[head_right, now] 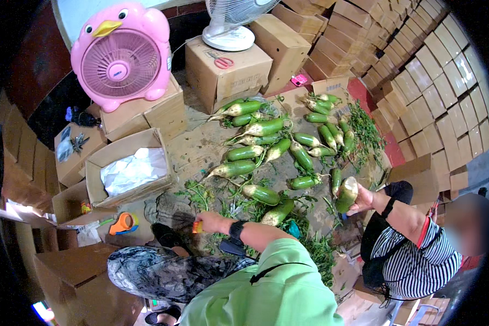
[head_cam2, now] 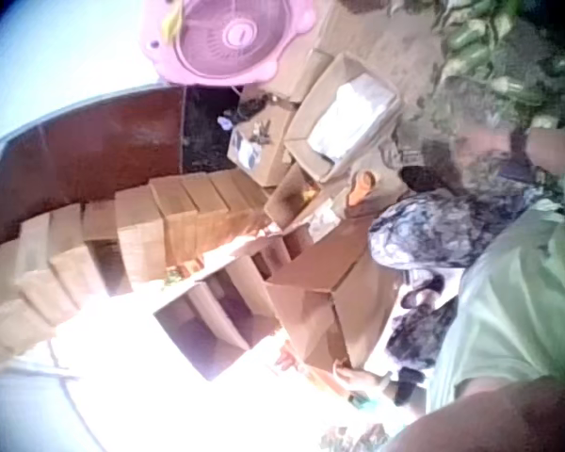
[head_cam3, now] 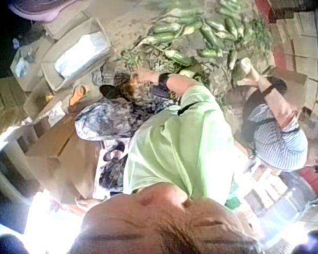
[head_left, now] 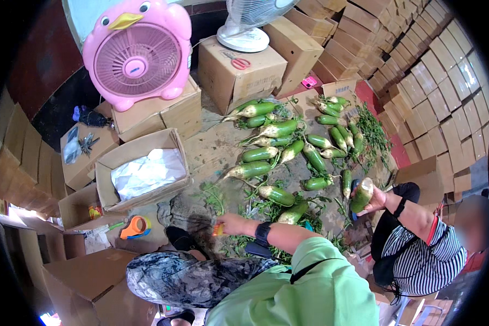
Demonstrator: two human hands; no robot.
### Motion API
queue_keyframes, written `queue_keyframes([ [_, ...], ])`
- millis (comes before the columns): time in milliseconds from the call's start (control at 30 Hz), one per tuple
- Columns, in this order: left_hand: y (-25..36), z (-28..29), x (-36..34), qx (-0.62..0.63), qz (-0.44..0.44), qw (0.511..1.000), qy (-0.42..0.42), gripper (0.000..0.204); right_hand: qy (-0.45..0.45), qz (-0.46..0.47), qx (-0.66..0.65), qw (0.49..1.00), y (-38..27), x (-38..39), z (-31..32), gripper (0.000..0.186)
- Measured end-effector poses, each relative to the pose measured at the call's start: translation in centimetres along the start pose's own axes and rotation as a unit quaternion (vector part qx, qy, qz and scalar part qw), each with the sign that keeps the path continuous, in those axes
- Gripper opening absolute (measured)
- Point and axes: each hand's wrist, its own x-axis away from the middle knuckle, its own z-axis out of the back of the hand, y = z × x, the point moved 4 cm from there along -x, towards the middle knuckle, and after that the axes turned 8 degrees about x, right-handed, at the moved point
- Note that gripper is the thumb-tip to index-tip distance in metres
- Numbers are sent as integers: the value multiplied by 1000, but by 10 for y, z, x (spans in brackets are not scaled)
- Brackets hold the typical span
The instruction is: The person packs green vegetables, likely cucumbers, into a cardboard box. They place a plastic bag inside the box, then repeatedly pick up vegetables from a pile on the floor and place them into the bag. Finally, they add a small packet and seal the box with tape.
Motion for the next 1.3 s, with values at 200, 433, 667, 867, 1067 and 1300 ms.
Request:
queue_keyframes([
  [200, 14, 9, 5, -33, -12, 999, 23, 40, -46, -86, 26, 995, 43, 47, 0, 32],
  [433, 7, 17, 13, -28, -28, 999, 24, 34, -36, -102, 63, 992, 66, 38, -6, 32],
  [667, -100, -8, -21, 104, -3, 992, 76, 27, -13, -133, -193, 972, 43, 34, 12, 31],
  [867, -40, -1, -12, 94, 38, 994, 37, 32, -54, -40, -570, 819, -14, 8, 49, 28],
  [1067, -32, -3, -7, 95, 38, 994, 34, 31, -65, 23, -649, 758, -73, 30, 90, 26],
  [1300, -34, 2, -9, 252, 26, 966, 47, 27, -54, 81, -663, 742, -99, 39, 98, 26],
])
